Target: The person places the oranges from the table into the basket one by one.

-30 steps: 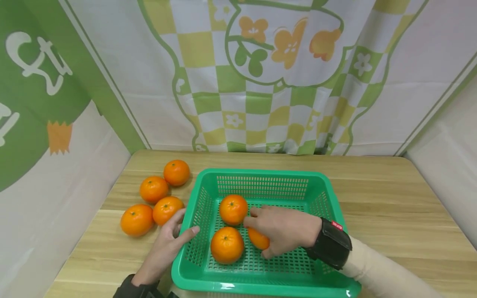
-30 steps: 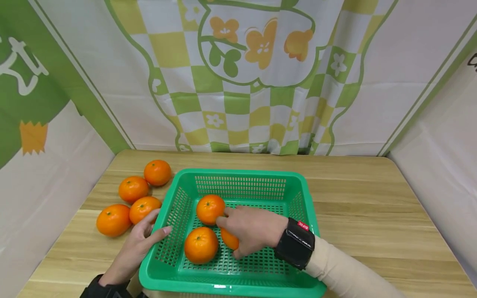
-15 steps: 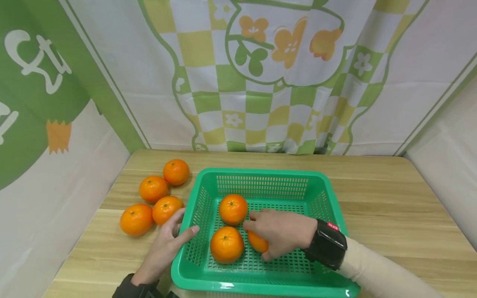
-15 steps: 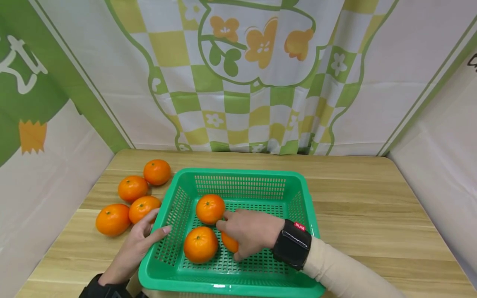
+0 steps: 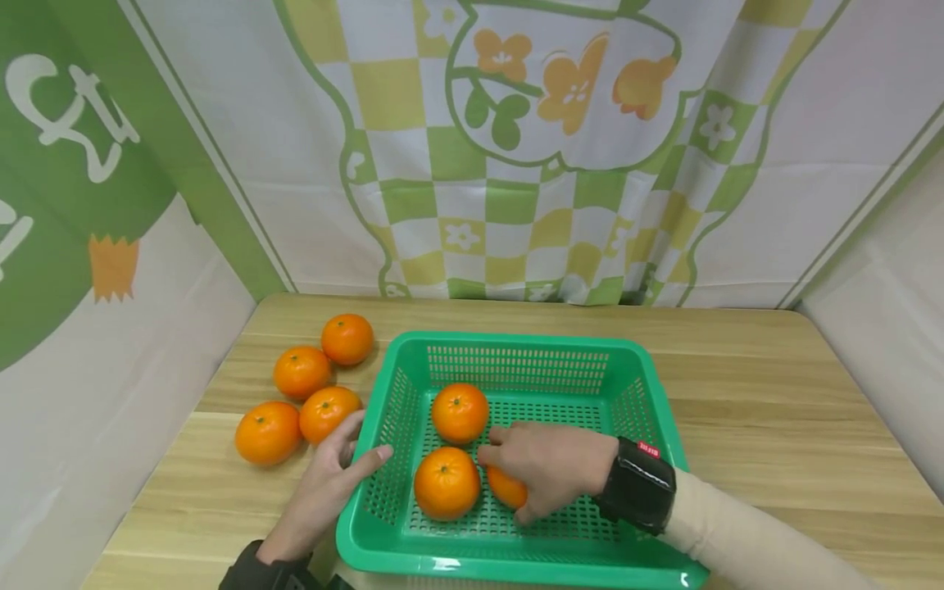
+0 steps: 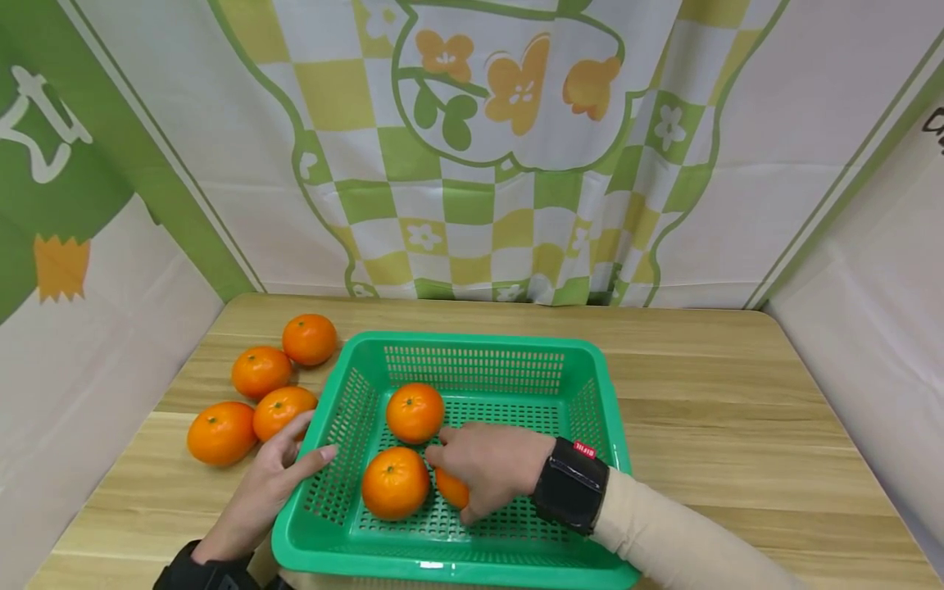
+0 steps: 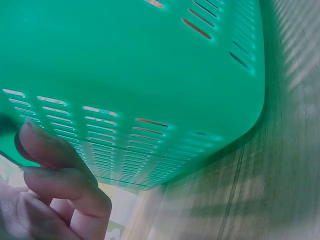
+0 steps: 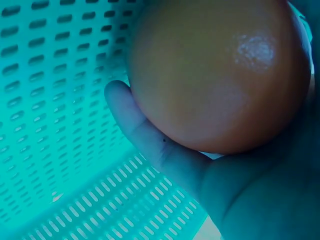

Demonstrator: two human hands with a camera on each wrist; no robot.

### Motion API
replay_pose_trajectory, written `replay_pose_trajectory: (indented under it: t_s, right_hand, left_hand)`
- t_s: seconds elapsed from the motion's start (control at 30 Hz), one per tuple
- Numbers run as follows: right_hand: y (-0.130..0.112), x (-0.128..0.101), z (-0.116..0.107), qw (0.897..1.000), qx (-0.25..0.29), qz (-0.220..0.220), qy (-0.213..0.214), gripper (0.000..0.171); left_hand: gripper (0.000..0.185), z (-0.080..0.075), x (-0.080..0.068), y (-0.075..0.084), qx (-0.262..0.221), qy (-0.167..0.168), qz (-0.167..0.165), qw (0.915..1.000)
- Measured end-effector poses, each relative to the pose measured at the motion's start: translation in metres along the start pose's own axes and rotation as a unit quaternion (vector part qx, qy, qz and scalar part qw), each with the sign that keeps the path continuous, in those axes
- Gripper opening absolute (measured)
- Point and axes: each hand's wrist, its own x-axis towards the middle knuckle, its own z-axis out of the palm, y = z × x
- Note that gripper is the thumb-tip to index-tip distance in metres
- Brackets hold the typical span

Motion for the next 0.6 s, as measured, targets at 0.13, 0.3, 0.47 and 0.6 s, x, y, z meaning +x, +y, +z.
replay_pose_trajectory:
  t_s: [0.13, 0.3, 0.47, 0.6]
  right_hand:
    - [-0.0018, 0.0006, 0.0021, 1.0, 0.009, 0.002, -0.012, 0.07]
    - [-0.0031, 0.0021, 0.0057, 0.999, 0.028, 0.004, -0.03, 0.073]
    - [-0.0046, 0.003, 0.0086, 0.999, 0.025, 0.011, -0.026, 0.077]
    - [-0.0052, 0.0028, 0.01, 0.999, 0.017, 0.016, -0.028, 0.083]
  left_hand:
    - [0.063, -0.0004, -0.0003, -0.0002, -0.001, 0.0, -0.004, 1.0]
    - [0.063, -0.0014, -0.0002, -0.0004, -0.001, 0.0, -0.007, 1.0]
    - [0.063, -0.0023, 0.0002, -0.0014, 0.001, 0.0, -0.006, 1.0]
    - [0.063, -0.0022, -0.0001, -0.0019, -0.003, -0.004, -0.005, 1.0]
